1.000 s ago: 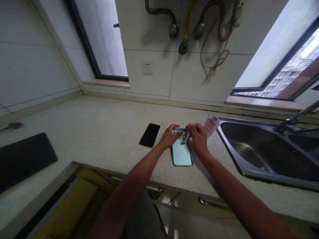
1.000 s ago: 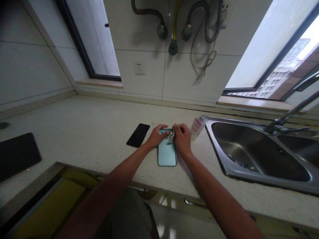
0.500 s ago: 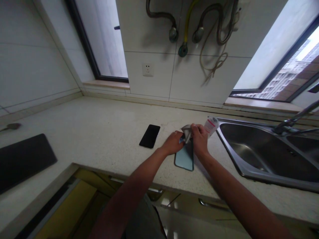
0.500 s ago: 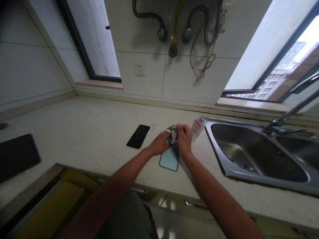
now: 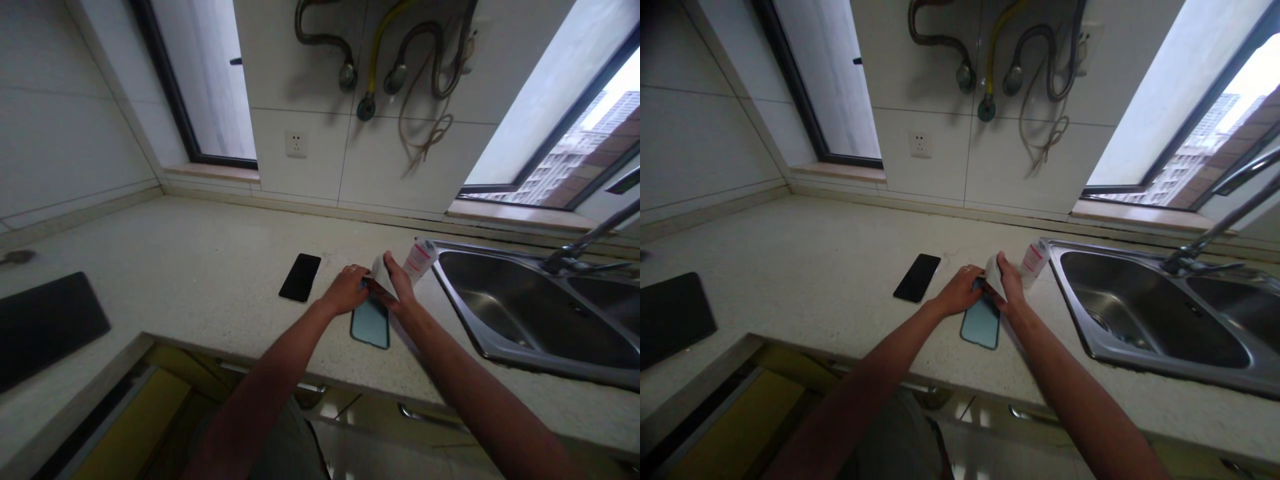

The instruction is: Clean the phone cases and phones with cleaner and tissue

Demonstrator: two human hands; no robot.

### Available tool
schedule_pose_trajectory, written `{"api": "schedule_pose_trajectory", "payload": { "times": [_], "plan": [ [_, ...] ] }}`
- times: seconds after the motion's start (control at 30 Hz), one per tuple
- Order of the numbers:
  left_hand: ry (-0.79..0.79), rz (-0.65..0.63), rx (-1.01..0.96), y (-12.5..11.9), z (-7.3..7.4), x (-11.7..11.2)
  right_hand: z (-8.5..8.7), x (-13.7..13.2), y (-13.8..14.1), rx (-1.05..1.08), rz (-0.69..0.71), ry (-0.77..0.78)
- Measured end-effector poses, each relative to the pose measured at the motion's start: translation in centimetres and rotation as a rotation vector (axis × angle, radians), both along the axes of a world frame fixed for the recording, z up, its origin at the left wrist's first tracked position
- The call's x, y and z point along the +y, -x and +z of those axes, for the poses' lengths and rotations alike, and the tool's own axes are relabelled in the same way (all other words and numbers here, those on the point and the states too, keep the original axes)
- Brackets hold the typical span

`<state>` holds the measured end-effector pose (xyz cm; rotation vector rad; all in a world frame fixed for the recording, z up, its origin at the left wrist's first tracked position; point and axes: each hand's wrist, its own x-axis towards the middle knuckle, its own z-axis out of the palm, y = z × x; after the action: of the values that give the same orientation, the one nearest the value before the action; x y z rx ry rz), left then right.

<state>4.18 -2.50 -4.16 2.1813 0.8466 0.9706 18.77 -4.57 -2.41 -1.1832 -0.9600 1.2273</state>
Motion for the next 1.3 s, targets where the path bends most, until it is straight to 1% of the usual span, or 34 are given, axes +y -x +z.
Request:
{"api": "schedule_pose_trajectory", "payload": {
  "times": [0.03, 0.1, 0.2, 0.23, 0.27, 0.3, 0.37, 0.4, 0.47, 0.53, 0.6, 0.7, 0.83, 0.93, 1.0, 1.03, 1.1, 1.13, 1.23, 1.27, 1.3],
  "plan": [
    [-0.001, 0.066, -0.018, 0.4, 0.6, 0.0, 0.0, 0.0, 0.0, 0.058, -0.023, 0.012],
    [-0.031, 0.38, 0.025, 1.5, 1.9, 0.2, 0.1, 0.0, 0.1, 0.141, -0.063, 0.018],
    [-0.05, 0.79, 0.242, 4.1, 3.5, 0.7, 0.0, 0.1, 0.1, 0.166, -0.049, 0.001],
    [-0.022, 0.884, 0.312, 5.1, 3.7, 0.9, 0.0, 0.1, 0.2, 0.179, -0.044, -0.002],
    [0.027, 0.928, 0.375, 6.1, 3.8, 1.1, 0.0, 0.2, 0.2, 0.19, -0.044, -0.001],
    [0.082, 0.932, 0.42, 6.9, 3.7, 1.2, 0.0, 0.2, 0.2, 0.197, -0.045, 0.003],
    [0.181, 0.883, 0.435, 8.3, 3.4, 1.4, 0.0, 0.2, 0.3, 0.193, -0.052, 0.014],
    [0.19, 0.869, 0.439, 8.7, 3.2, 1.3, 0.0, 0.1, 0.4, 0.188, -0.054, 0.021],
    [0.195, 0.847, 0.52, 9.1, 3.0, 1.1, 0.0, 0.1, 0.5, 0.199, -0.052, 0.041],
    [0.186, 0.843, 0.583, 9.0, 3.0, 0.8, 0.1, 0.1, 0.6, 0.246, -0.055, 0.066],
    [0.18, 0.846, 0.603, 8.8, 3.3, 0.5, 0.1, 0.0, 0.7, 0.298, -0.07, 0.086],
    [0.188, 0.862, 0.593, 8.4, 3.5, 0.4, 0.2, -0.1, 0.9, 0.329, -0.093, 0.116],
    [0.217, 0.9, 0.59, 8.0, 3.3, 0.5, 0.3, -0.2, 1.3, 0.327, -0.09, 0.153],
    [0.264, 0.877, 0.531, 7.9, 3.3, 0.5, 0.6, -0.3, 1.5, 0.357, -0.094, 0.161],
    [0.285, 0.853, 0.421, 7.9, 3.3, 0.5, 0.8, -0.4, 1.6, 0.373, -0.098, 0.169],
    [0.3, 0.836, 0.326, 7.9, 3.2, 0.6, 0.9, -0.4, 1.7, 0.377, -0.095, 0.176],
    [0.399, 0.762, 0.033, 7.9, 3.2, 0.9, 1.0, -0.5, 1.7, 0.38, -0.087, 0.188],
    [0.496, 0.691, -0.141, 7.9, 3.1, 1.1, 1.0, -0.5, 1.7, 0.384, -0.084, 0.189],
    [0.87, 0.426, -0.616, 7.5, 3.1, 1.7, 1.0, -0.5, 1.7, 0.397, -0.075, 0.176],
    [0.975, 0.373, -0.731, 7.3, 3.1, 1.8, 0.9, -0.4, 1.7, 0.404, -0.068, 0.17],
    [1.05, 0.347, -0.829, 7.2, 3.2, 1.9, 0.9, -0.4, 1.6, 0.413, -0.057, 0.164]
  ]
}}
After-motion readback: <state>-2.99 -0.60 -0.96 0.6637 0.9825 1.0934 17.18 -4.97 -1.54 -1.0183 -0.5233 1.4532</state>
